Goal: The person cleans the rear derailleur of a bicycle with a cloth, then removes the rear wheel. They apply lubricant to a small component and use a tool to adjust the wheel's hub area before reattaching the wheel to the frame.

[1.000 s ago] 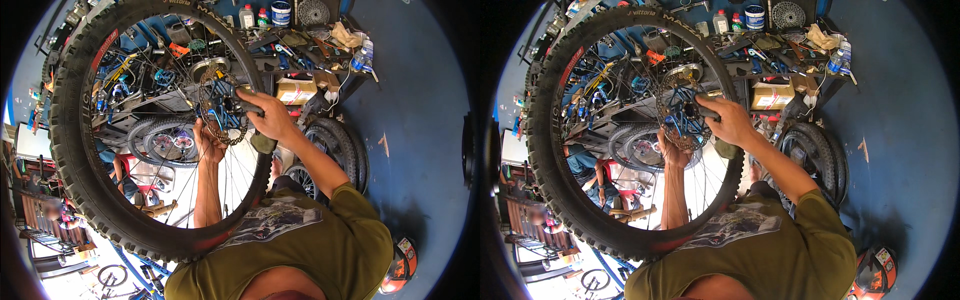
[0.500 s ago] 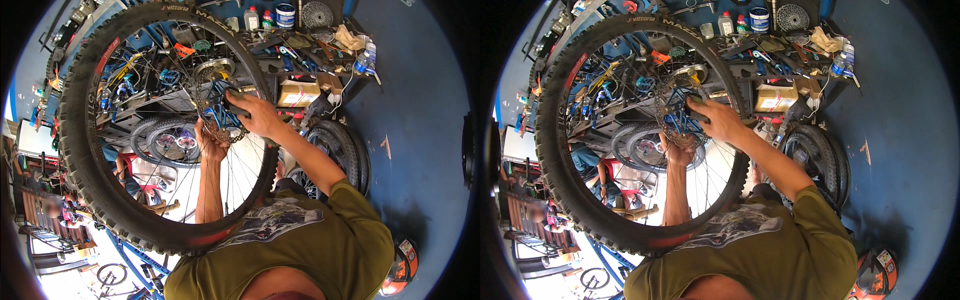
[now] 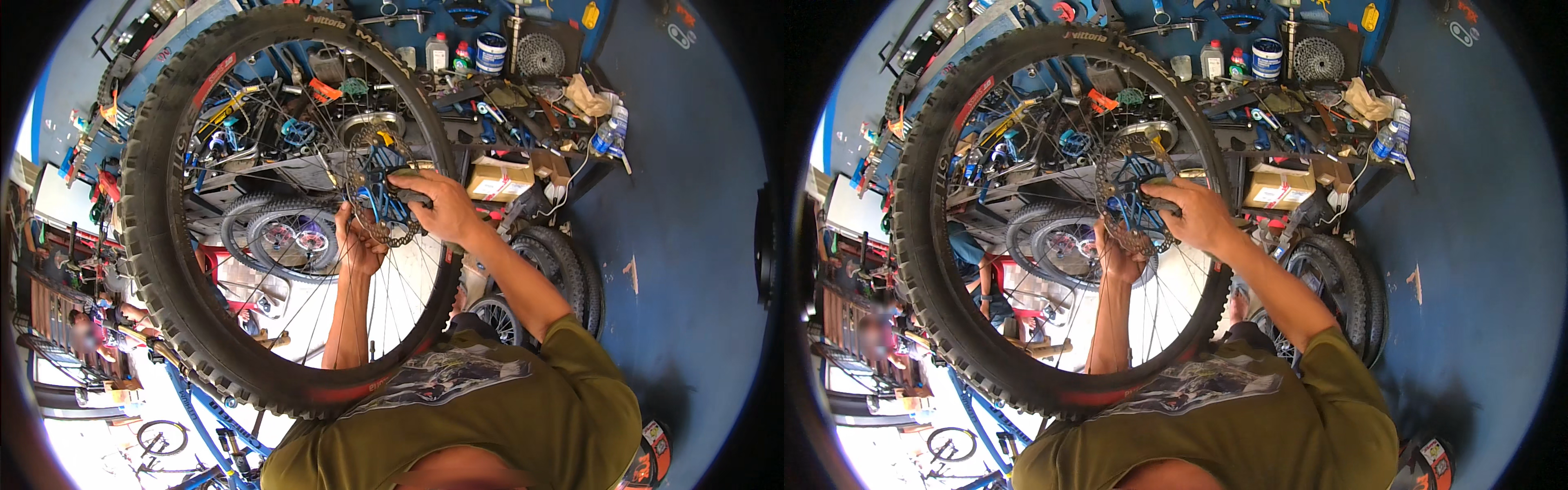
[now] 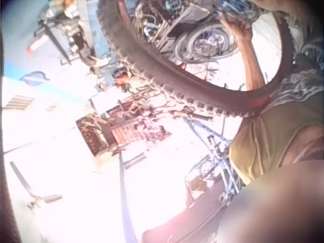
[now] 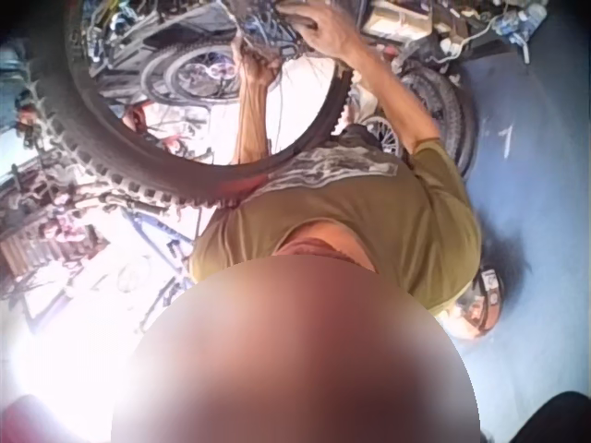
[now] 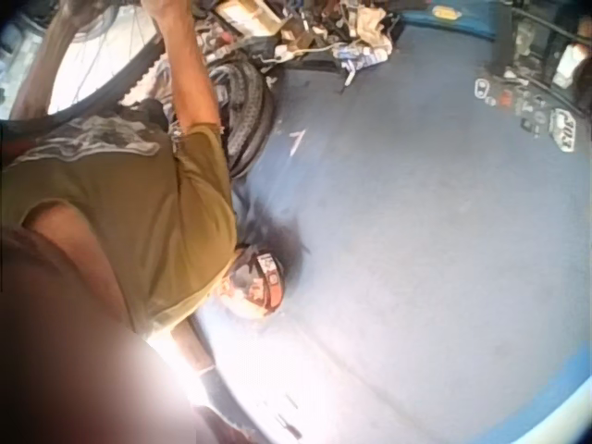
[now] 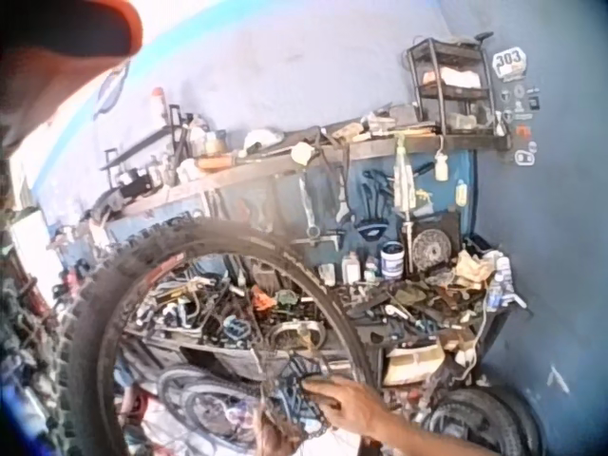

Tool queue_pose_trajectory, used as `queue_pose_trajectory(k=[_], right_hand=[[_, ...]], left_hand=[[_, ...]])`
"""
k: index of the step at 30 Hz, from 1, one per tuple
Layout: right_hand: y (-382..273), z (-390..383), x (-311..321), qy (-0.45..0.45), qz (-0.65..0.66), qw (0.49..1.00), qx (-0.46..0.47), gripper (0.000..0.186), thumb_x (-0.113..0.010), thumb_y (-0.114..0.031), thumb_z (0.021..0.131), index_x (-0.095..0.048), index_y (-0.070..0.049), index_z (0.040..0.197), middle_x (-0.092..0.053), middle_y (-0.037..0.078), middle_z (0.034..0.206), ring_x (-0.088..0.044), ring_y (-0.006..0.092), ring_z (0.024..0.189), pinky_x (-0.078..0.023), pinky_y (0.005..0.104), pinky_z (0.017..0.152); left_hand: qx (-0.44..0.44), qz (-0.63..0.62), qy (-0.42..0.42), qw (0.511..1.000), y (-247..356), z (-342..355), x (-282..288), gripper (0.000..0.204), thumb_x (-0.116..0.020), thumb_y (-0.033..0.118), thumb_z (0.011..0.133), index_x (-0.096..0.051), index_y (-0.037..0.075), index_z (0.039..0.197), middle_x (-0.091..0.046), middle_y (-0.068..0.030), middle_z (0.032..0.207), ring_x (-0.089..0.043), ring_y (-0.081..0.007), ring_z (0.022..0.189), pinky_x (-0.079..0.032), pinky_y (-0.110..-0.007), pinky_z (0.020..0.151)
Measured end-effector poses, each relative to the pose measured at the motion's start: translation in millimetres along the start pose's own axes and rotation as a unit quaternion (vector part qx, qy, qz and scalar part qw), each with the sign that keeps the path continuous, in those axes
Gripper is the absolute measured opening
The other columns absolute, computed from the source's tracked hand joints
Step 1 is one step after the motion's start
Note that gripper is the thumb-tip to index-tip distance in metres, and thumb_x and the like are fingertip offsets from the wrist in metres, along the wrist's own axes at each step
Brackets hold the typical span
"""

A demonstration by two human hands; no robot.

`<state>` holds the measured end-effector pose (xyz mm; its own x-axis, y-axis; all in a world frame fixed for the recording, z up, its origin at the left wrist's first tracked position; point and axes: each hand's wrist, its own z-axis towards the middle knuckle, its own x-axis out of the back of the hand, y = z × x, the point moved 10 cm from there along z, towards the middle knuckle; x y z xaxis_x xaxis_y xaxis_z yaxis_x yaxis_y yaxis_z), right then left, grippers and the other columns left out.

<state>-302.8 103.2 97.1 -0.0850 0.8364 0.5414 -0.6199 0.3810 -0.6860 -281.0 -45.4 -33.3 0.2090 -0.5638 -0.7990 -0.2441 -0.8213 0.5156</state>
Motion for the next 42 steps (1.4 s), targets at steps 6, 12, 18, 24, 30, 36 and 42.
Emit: queue_pose_trajectory(k=[6, 12, 18, 24, 30, 36, 42], right_hand=[[-12.2, -25.9, -2.1, 0.022, -0.009, 1.000, -0.006, 0.065, -0.067, -0.008, 0.082, -0.056, -0.020, 0.145, -0.067, 0.014, 0.110, -0.068, 0.0352, 0.091, -0.056, 0.0415, 0.081], [-36.6, -14.1, -12.6, -0.018, -0.142, 0.990, -0.005, 0.077, -0.074, -0.012, 0.078, -0.049, -0.021, 0.150, -0.062, 0.013, 0.103, -0.068, 0.0343, 0.081, -0.058, 0.0425, 0.071], [-35.1, -14.1, 8.6, -0.038, -0.167, 0.985, 0.024, 0.082, -0.075, -0.014, 0.079, -0.044, -0.033, 0.153, -0.061, 0.010, 0.102, -0.069, 0.0319, 0.074, -0.059, 0.0443, 0.065], [-32.3, -20.8, -4.7, -0.091, -0.181, 0.979, 0.030, 0.079, -0.074, -0.012, 0.080, -0.046, -0.032, 0.151, -0.061, 0.010, 0.099, -0.069, 0.0333, 0.077, -0.058, 0.0446, 0.067], [-50.7, 11.9, 12.2, -0.035, -0.105, 0.993, 0.046, 0.072, -0.074, -0.012, 0.081, -0.051, -0.024, 0.148, -0.064, 0.010, 0.104, -0.068, 0.0354, 0.079, -0.057, 0.0469, 0.068], [-57.4, -15.4, -6.7, -0.160, -0.139, 0.973, 0.092, 0.073, -0.076, -0.016, 0.079, -0.052, -0.025, 0.148, -0.064, 0.007, 0.102, -0.068, 0.0321, 0.079, -0.057, 0.0435, 0.067], [-44.3, 9.3, 15.0, -0.069, -0.092, 0.989, 0.089, 0.078, -0.073, -0.012, 0.079, -0.048, -0.026, 0.151, -0.065, 0.009, 0.102, -0.066, 0.0349, 0.075, -0.057, 0.0426, 0.069]], left_hand=[[0.003, 0.024, -0.013, 1.000, 1.6, -2.6, -6.0, 0.057, -0.056, 0.067, 0.091, -0.040, 0.022, 0.061, -0.027, 0.0099, 0.049, -0.023, -0.0044, 0.039, -0.015, -0.021, 0.037], [0.003, 0.035, -0.008, 0.999, 0.1, -0.6, -8.2, 0.054, -0.054, 0.067, 0.092, -0.043, 0.020, 0.067, -0.027, 0.0106, 0.049, -0.023, -0.0043, 0.039, -0.015, -0.021, 0.037], [0.000, 0.031, -0.004, 0.999, 0.8, -7.3, -6.2, 0.052, -0.052, 0.067, 0.094, -0.044, 0.022, 0.068, -0.024, 0.0122, 0.049, -0.022, -0.0037, 0.038, -0.015, -0.021, 0.037], [-0.011, 0.044, -0.009, 0.999, 2.9, -4.9, -14.9, 0.052, -0.051, 0.065, 0.095, -0.046, 0.022, 0.068, -0.024, 0.0123, 0.049, -0.022, -0.0032, 0.038, -0.015, -0.021, 0.037], [0.004, 0.010, -0.110, 0.994, 1.6, -1.2, -9.3, 0.048, -0.050, 0.062, 0.096, -0.064, 0.016, 0.103, -0.060, 0.0057, 0.072, -0.045, -0.0057, 0.044, -0.025, -0.020, 0.033], [-0.002, 0.023, -0.052, 0.998, -0.2, 1.1, -2.7, 0.050, -0.048, 0.063, 0.096, -0.064, 0.016, 0.101, -0.058, 0.0054, 0.068, -0.043, -0.0042, 0.041, -0.027, -0.019, 0.033], [0.013, 0.010, -0.089, 0.996, -2.8, 4.4, 3.3, 0.049, -0.052, 0.067, 0.093, -0.059, 0.019, 0.086, -0.055, 0.0057, 0.062, -0.044, -0.0070, 0.041, -0.026, -0.021, 0.033]])
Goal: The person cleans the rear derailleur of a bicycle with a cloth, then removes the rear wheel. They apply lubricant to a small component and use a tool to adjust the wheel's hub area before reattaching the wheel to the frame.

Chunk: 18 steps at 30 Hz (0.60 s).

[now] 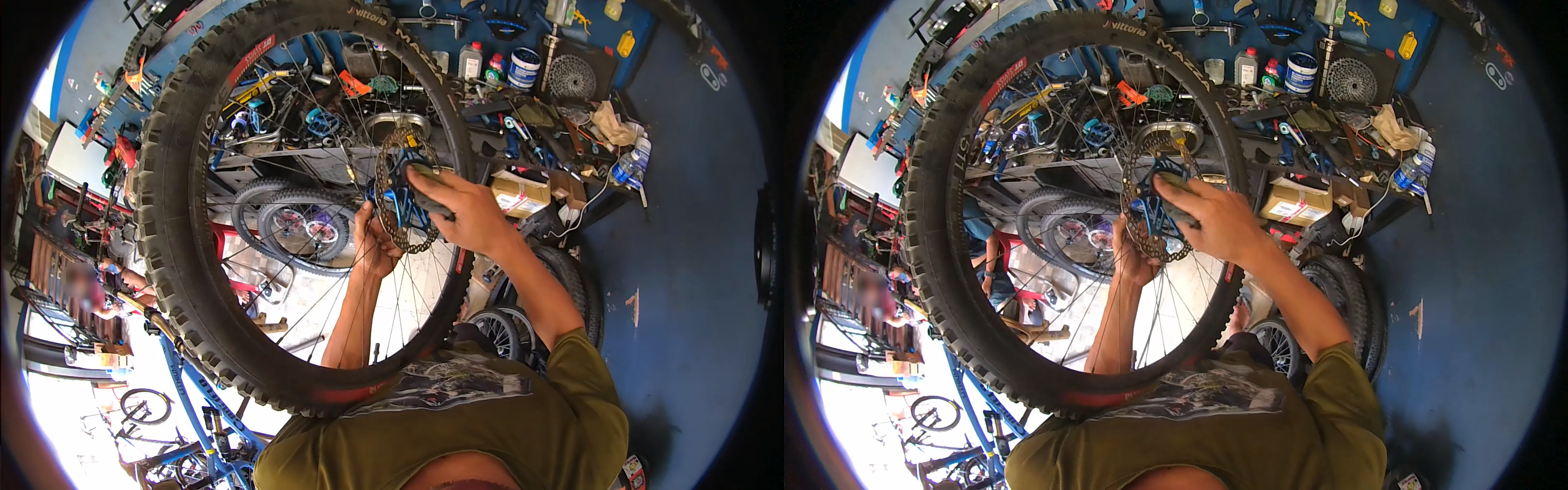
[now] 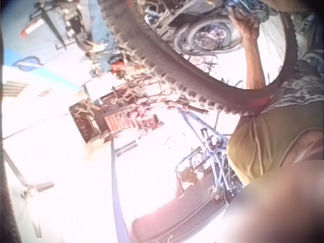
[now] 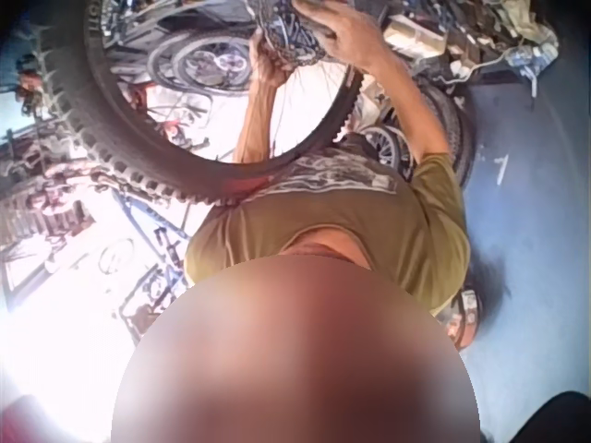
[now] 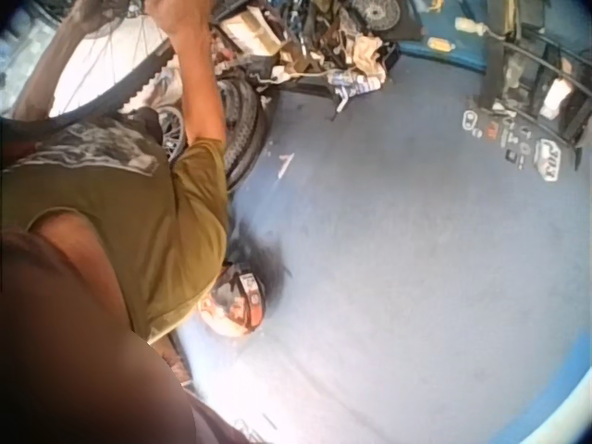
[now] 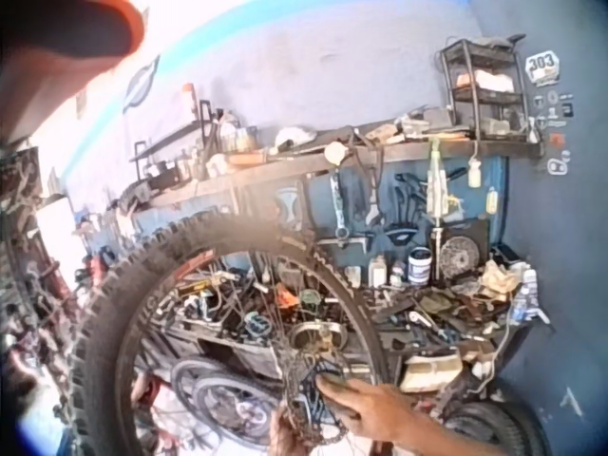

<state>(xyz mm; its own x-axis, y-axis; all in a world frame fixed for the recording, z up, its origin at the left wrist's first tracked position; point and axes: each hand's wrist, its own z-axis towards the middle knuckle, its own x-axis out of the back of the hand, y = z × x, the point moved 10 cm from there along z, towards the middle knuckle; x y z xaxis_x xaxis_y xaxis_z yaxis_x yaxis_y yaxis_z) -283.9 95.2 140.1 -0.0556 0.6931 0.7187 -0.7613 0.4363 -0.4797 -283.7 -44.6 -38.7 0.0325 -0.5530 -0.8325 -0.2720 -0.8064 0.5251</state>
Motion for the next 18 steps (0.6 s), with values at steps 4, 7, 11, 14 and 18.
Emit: queue_pose_trajectory(k=[4, 7, 11, 14, 18], right_hand=[[-1.2, -20.9, -30.4, -0.072, -0.052, 0.996, 0.017, 0.088, -0.076, -0.016, 0.076, -0.040, -0.034, 0.155, -0.061, 0.008, 0.100, -0.067, 0.0319, 0.074, -0.058, 0.0433, 0.066], [10.1, -33.4, -26.1, -0.119, -0.119, 0.985, 0.049, 0.087, -0.078, -0.019, 0.075, -0.043, -0.039, 0.152, -0.058, 0.005, 0.094, -0.067, 0.0276, 0.075, -0.058, 0.0402, 0.063], [3.4, -25.8, -10.1, -0.063, -0.146, 0.984, 0.083, 0.083, -0.076, -0.019, 0.076, -0.046, -0.044, 0.148, -0.058, 0.003, 0.094, -0.068, 0.0246, 0.075, -0.058, 0.0382, 0.058], [14.0, -36.2, -31.9, -0.104, -0.189, 0.969, 0.123, 0.081, -0.074, -0.018, 0.078, -0.045, -0.047, 0.148, -0.058, 0.002, 0.094, -0.068, 0.0225, 0.076, -0.057, 0.0371, 0.057], [11.3, -29.6, -14.4, -0.062, -0.182, 0.971, 0.141, 0.074, -0.071, -0.016, 0.078, -0.051, -0.048, 0.142, -0.057, 0.001, 0.094, -0.069, 0.0217, 0.076, -0.058, 0.0353, 0.056]], left_hand=[[0.000, 0.023, 0.030, 0.999, -1.7, 2.0, -0.9, 0.052, -0.051, 0.068, 0.093, -0.060, 0.017, 0.087, -0.054, 0.0057, 0.061, -0.042, -0.0071, 0.040, -0.024, -0.021, 0.034], [0.003, 0.012, 0.033, 0.999, -2.2, -2.2, -6.2, 0.051, -0.050, 0.068, 0.094, -0.050, 0.020, 0.077, -0.033, 0.0101, 0.054, -0.029, -0.0043, 0.039, -0.018, -0.021, 0.036], [-0.004, 0.025, 0.063, 0.998, -2.2, -2.9, -5.7, 0.053, -0.050, 0.068, 0.094, -0.042, 0.022, 0.069, -0.022, 0.0124, 0.051, -0.022, -0.0029, 0.038, -0.015, -0.021, 0.037], [-0.002, 0.035, 0.063, 0.997, -1.4, -1.4, -7.9, 0.053, -0.050, 0.068, 0.094, -0.042, 0.022, 0.069, -0.023, 0.0123, 0.051, -0.021, -0.0029, 0.038, -0.016, -0.021, 0.036], [-0.016, 0.039, 0.069, 0.997, 1.5, -4.5, -14.4, 0.053, -0.051, 0.067, 0.094, -0.041, 0.022, 0.067, -0.025, 0.0119, 0.051, -0.021, -0.0032, 0.038, -0.015, -0.021, 0.036]])
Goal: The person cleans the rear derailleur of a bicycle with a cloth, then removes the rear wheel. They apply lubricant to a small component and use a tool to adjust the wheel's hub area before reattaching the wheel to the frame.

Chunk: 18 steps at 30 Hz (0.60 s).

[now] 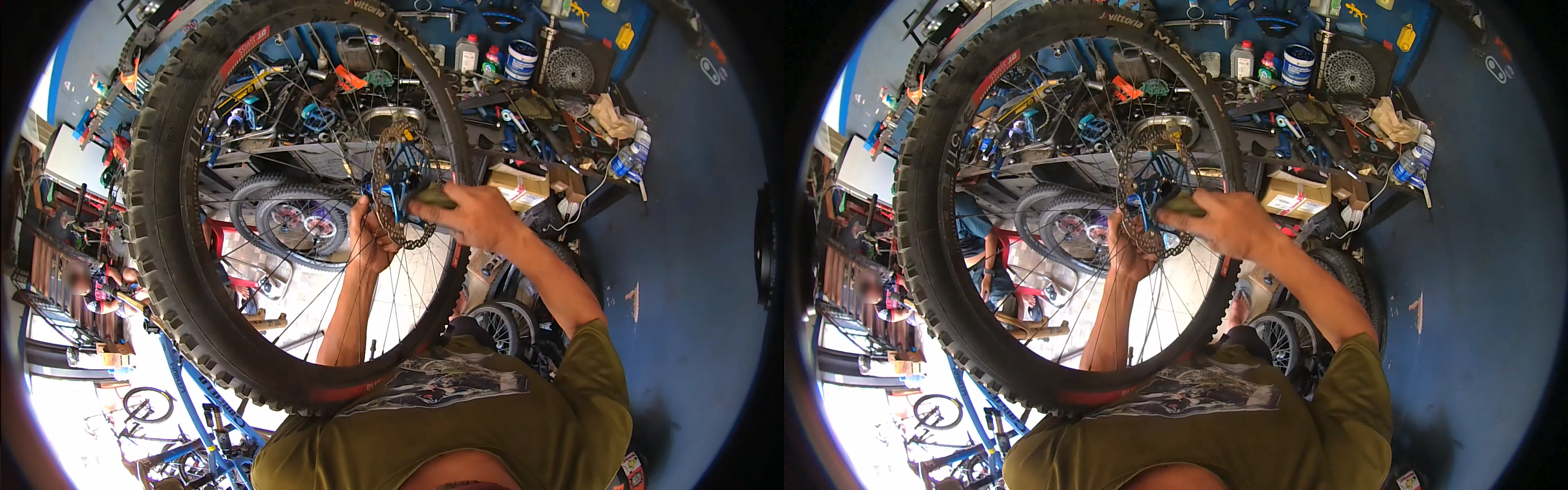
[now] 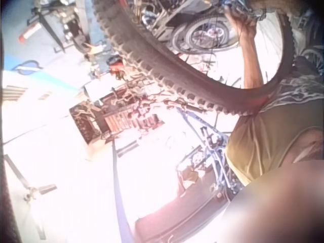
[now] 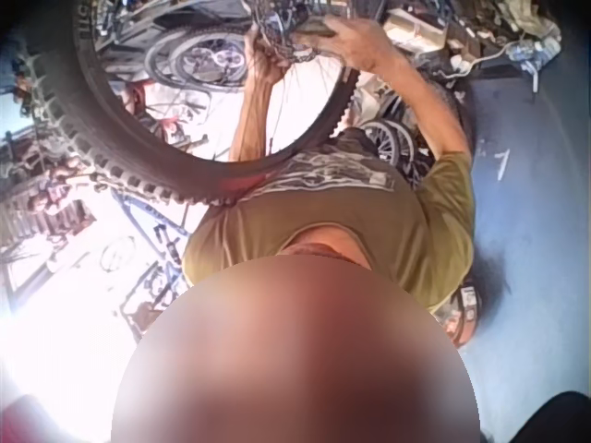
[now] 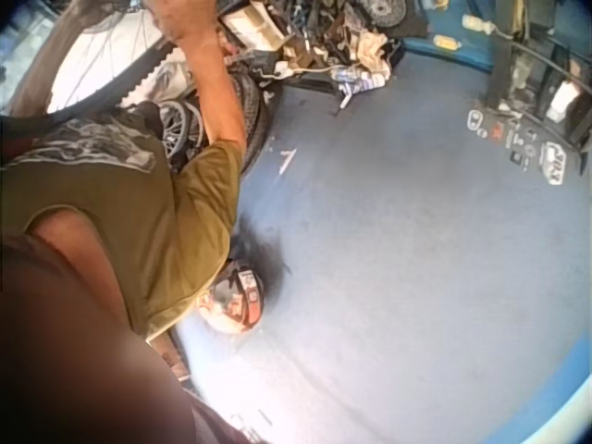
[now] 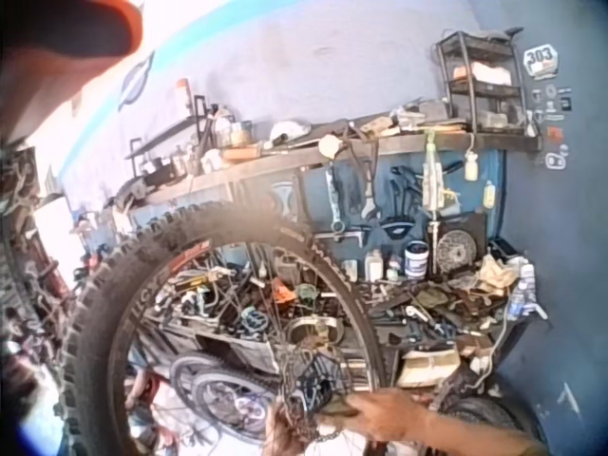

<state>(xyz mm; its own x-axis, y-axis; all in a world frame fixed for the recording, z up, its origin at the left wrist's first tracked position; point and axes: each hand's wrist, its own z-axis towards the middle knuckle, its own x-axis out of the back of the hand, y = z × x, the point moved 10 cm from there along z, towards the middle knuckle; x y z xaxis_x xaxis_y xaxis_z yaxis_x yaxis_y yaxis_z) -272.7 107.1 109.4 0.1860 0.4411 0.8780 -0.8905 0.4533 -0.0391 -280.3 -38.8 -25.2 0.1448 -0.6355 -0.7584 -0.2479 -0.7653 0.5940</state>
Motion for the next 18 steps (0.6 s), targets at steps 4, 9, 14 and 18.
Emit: queue_pose_trajectory(k=[4, 9, 14, 18], right_hand=[[-4.9, -1.5, -11.8, -0.008, -0.028, 0.999, 0.037, 0.075, -0.071, -0.015, 0.077, -0.052, -0.051, 0.140, -0.053, 0.002, 0.090, -0.068, 0.0213, 0.074, -0.057, 0.0366, 0.056], [-4.2, -5.0, -5.2, -0.017, 0.009, 1.000, 0.000, 0.082, -0.071, -0.012, 0.076, -0.048, -0.052, 0.144, -0.053, 0.003, 0.092, -0.067, 0.0237, 0.074, -0.058, 0.0376, 0.059], [-7.2, -17.0, -21.0, -0.078, 0.023, 0.997, -0.003, 0.084, -0.073, -0.012, 0.073, -0.050, -0.050, 0.144, -0.054, 0.004, 0.095, -0.067, 0.0247, 0.074, -0.057, 0.0378, 0.059], [-6.6, -11.8, -8.0, -0.038, 0.032, 0.999, -0.005, 0.084, -0.072, -0.011, 0.072, -0.051, -0.050, 0.143, -0.054, 0.004, 0.093, -0.067, 0.0250, 0.073, -0.058, 0.0375, 0.058]], left_hand=[[-0.011, 0.012, -0.005, 1.000, 1.7, 0.1, -0.5, 0.053, -0.051, 0.067, 0.094, -0.041, 0.022, 0.066, -0.025, 0.0119, 0.050, -0.022, -0.0035, 0.038, -0.015, -0.021, 0.036], [-0.008, -0.003, 0.001, 1.000, -0.6, 1.0, 4.6, 0.055, -0.051, 0.068, 0.093, -0.039, 0.023, 0.064, -0.023, 0.0122, 0.049, -0.023, -0.0033, 0.038, -0.015, -0.021, 0.037], [0.012, -0.017, -0.001, 1.000, -5.9, 1.7, 6.8, 0.054, -0.051, 0.068, 0.093, -0.039, 0.023, 0.066, -0.022, 0.0124, 0.050, -0.021, -0.0034, 0.039, -0.015, -0.021, 0.038], [0.020, -0.014, -0.010, 1.000, -3.3, 0.1, 6.4, 0.054, -0.051, 0.068, 0.094, -0.038, 0.023, 0.067, -0.021, 0.0121, 0.052, -0.019, -0.0037, 0.040, -0.014, -0.021, 0.039]])
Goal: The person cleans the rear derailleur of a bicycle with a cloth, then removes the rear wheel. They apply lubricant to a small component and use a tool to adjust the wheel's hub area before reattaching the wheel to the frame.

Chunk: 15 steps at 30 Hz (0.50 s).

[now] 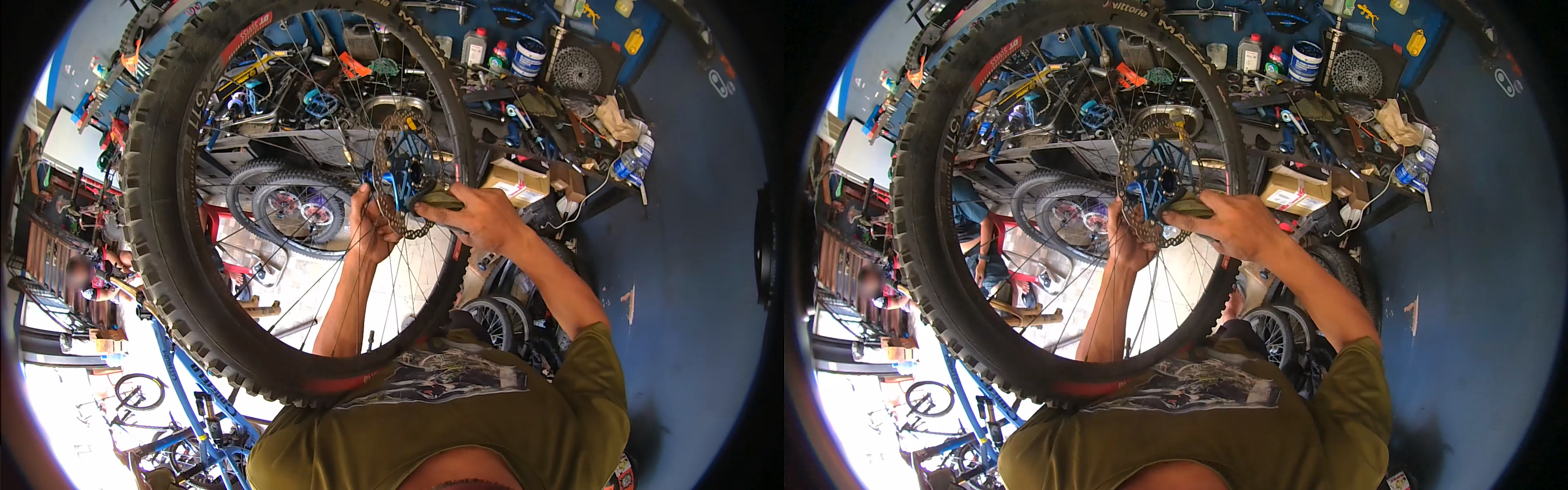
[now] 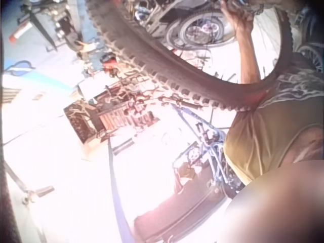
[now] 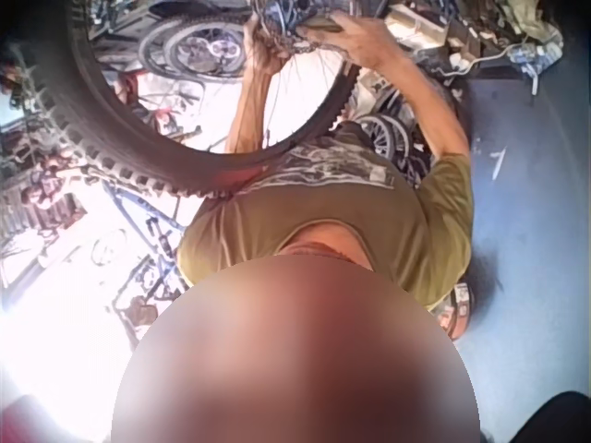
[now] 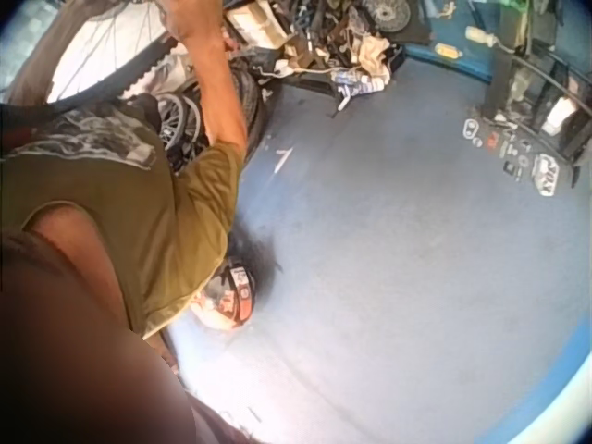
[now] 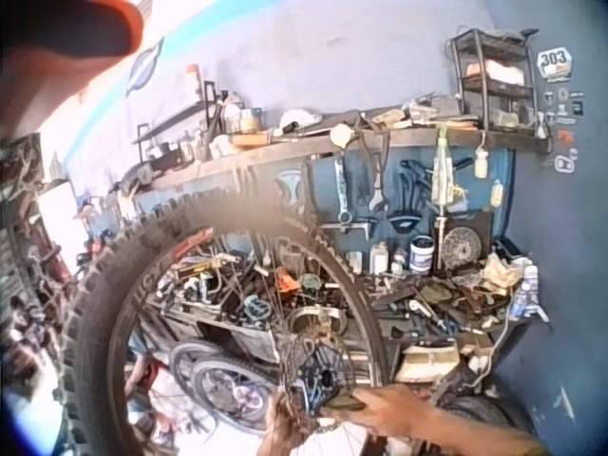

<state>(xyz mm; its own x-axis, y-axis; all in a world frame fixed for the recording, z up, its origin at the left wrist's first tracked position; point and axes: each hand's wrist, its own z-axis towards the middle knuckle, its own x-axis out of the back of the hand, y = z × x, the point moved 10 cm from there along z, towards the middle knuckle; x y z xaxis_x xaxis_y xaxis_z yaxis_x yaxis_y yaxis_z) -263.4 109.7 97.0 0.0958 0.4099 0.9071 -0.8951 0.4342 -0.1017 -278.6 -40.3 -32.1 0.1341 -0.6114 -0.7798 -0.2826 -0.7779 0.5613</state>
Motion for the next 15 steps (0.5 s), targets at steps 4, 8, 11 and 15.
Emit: queue_pose_trajectory(k=[4, 8, 11, 15], right_hand=[[5.3, -1.9, -5.7, -0.004, -0.035, 0.999, 0.002, 0.084, -0.072, -0.008, 0.072, -0.052, -0.049, 0.143, -0.055, 0.004, 0.093, -0.067, 0.0251, 0.073, -0.058, 0.0374, 0.060], [42.8, -22.1, 18.9, 0.047, 0.005, 0.992, -0.118, 0.082, -0.072, -0.004, 0.074, -0.054, -0.045, 0.142, -0.062, 0.006, 0.103, -0.069, 0.0284, 0.076, -0.059, 0.0391, 0.063], [77.8, -67.9, 30.3, 0.161, 0.000, 0.964, -0.210, 0.080, -0.072, -0.002, 0.075, -0.054, -0.036, 0.145, -0.065, 0.011, 0.115, -0.069, 0.0331, 0.089, -0.059, 0.0384, 0.075], [118.4, -135.5, -18.4, 0.214, 0.152, 0.893, -0.365, 0.068, -0.061, 0.003, 0.086, -0.049, -0.013, 0.151, -0.062, 0.018, 0.134, -0.065, 0.0290, 0.113, -0.050, 0.0319, 0.094]], left_hand=[[0.016, -0.022, -0.043, 0.999, -0.9, -1.1, 0.0, 0.051, -0.052, 0.064, 0.095, -0.049, 0.018, 0.074, -0.029, 0.0095, 0.054, -0.030, -0.0061, 0.044, -0.025, -0.023, 0.043], [-0.043, 0.207, -0.006, 0.977, 36.6, -17.5, 32.6, 0.053, -0.057, 0.054, 0.098, -0.068, 0.002, 0.102, -0.067, -0.0083, 0.086, -0.064, -0.0192, 0.077, -0.053, -0.032, 0.073], [-0.316, 0.158, 0.043, 0.935, 171.2, -109.7, 27.8, 0.069, -0.067, 0.046, 0.086, -0.054, -0.004, 0.133, -0.059, -0.0187, 0.128, -0.058, -0.0286, 0.116, -0.047, -0.041, 0.098], [-0.476, 0.141, -0.053, 0.867, 258.1, -255.8, -20.1, 0.082, -0.073, 0.036, 0.082, -0.044, -0.006, 0.147, -0.054, -0.0213, 0.143, -0.054, -0.0309, 0.131, -0.042, -0.042, 0.109]])
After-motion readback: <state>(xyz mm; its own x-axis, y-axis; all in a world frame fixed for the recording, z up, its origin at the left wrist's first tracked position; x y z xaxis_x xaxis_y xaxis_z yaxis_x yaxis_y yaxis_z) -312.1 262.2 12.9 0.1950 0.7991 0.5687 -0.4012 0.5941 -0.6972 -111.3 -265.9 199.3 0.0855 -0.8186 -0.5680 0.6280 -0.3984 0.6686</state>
